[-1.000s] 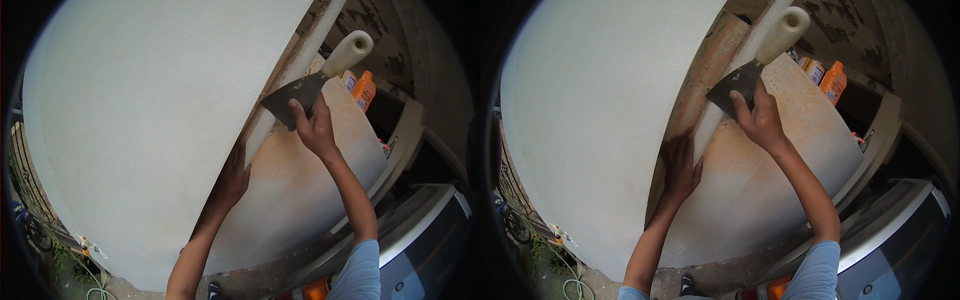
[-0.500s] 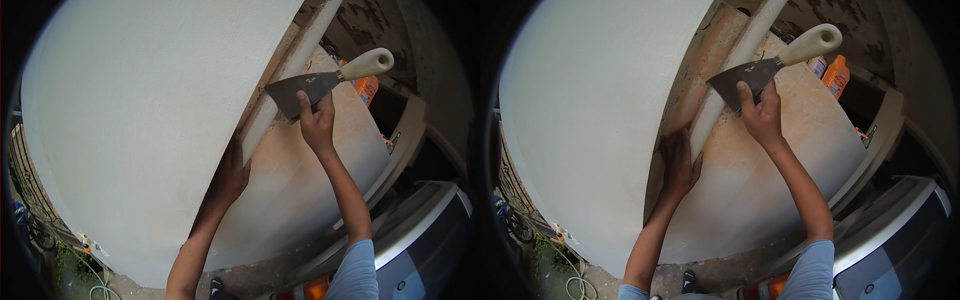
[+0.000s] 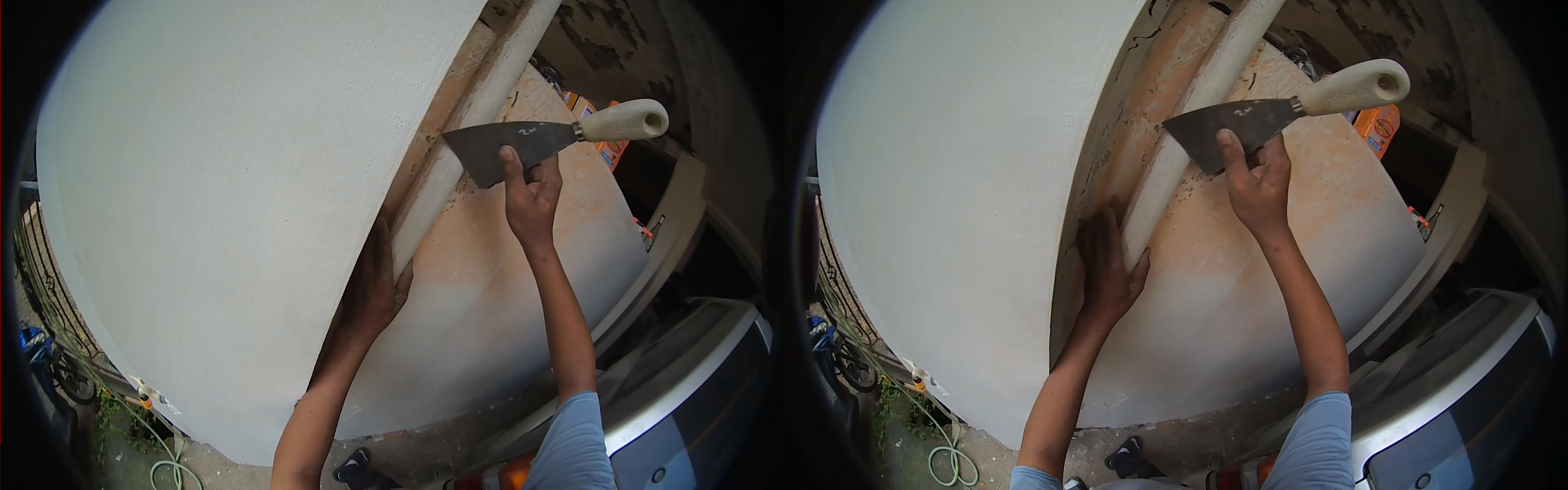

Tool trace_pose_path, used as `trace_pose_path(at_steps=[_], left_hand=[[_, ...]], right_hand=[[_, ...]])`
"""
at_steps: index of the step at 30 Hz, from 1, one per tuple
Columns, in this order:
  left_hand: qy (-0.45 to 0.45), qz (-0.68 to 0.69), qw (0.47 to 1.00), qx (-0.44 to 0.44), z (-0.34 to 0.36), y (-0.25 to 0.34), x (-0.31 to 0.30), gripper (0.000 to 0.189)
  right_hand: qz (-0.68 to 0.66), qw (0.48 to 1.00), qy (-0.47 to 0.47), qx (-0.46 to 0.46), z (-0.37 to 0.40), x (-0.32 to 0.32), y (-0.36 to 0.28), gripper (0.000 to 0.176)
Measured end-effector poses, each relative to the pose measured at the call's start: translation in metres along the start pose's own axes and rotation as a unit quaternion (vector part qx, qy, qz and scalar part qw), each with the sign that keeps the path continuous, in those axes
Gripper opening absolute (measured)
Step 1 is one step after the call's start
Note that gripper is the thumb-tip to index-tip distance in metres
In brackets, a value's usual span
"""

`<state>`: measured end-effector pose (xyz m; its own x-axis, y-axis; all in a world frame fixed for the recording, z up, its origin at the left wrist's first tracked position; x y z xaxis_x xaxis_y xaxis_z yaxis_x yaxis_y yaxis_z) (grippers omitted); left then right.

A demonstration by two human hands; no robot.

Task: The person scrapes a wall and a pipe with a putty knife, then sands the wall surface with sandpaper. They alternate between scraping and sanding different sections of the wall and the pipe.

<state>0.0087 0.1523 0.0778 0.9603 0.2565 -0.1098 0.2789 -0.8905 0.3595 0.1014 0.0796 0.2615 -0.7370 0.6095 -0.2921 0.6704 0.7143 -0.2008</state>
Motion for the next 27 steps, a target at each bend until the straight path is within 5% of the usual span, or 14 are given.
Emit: trace_pose_path(at_steps=[2,4,5,7,11,15,18,22,25,26,27], left_hand=[[0.009,0.006,1.000,0.015,-0.002,0.001,-0.002,0.082],[0.017,-0.004,1.000,0.010,-0.001,0.002,-0.002,0.084],[0.019,-0.011,1.000,0.008,0.000,0.001,-0.002,0.084],[0.025,-0.022,0.999,0.012,0.000,0.001,-0.002,0.085],[0.036,-0.032,0.999,0.018,0.001,0.002,-0.002,0.086],[0.048,-0.048,0.997,0.025,0.004,0.002,-0.002,0.087],[0.049,-0.065,0.997,0.018,0.004,-0.001,0.001,0.088],[0.055,-0.074,0.995,0.027,0.006,-0.001,-0.001,0.090],[0.067,-0.067,0.995,0.030,0.006,0.001,-0.004,0.091],[0.071,-0.064,0.995,0.032,0.006,0.000,-0.004,0.092],[0.077,-0.069,0.994,0.031,0.006,-0.001,-0.004,0.092]], right_hand=[[0.123,0.979,-0.138,-0.088,0.033,0.028,-0.002,0.018],[0.140,0.972,-0.160,-0.100,0.039,0.030,-0.009,0.019],[0.092,0.992,-0.089,-0.008,0.021,0.014,-0.008,0.021],[-0.005,1.000,-0.003,0.017,-0.008,-0.009,-0.008,0.019],[0.064,0.986,-0.152,-0.034,0.026,0.022,-0.008,0.015],[-0.039,0.999,0.016,-0.027,-0.011,-0.014,-0.006,0.015],[0.051,0.972,-0.215,-0.077,0.036,0.040,-0.015,0.013],[-0.090,0.996,0.002,-0.020,-0.012,0.001,-0.009,0.019],[0.029,0.990,-0.124,-0.065,0.022,0.037,-0.013,0.013],[0.111,0.963,-0.163,-0.184,0.030,0.043,-0.027,0.013],[0.057,0.982,-0.119,-0.133,0.018,0.032,-0.025,0.015]])
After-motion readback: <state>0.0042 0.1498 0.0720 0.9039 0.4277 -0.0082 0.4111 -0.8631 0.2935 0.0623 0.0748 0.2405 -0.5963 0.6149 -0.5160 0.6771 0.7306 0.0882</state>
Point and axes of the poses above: each hand's wrist, its own z-axis away from the middle knuckle, its own x-axis out of the palm, y = z × x, the point moved 8 cm from there along -z, towards the middle knuckle, and after that the axes turned 3 degrees about y, right-handed, at the moved point
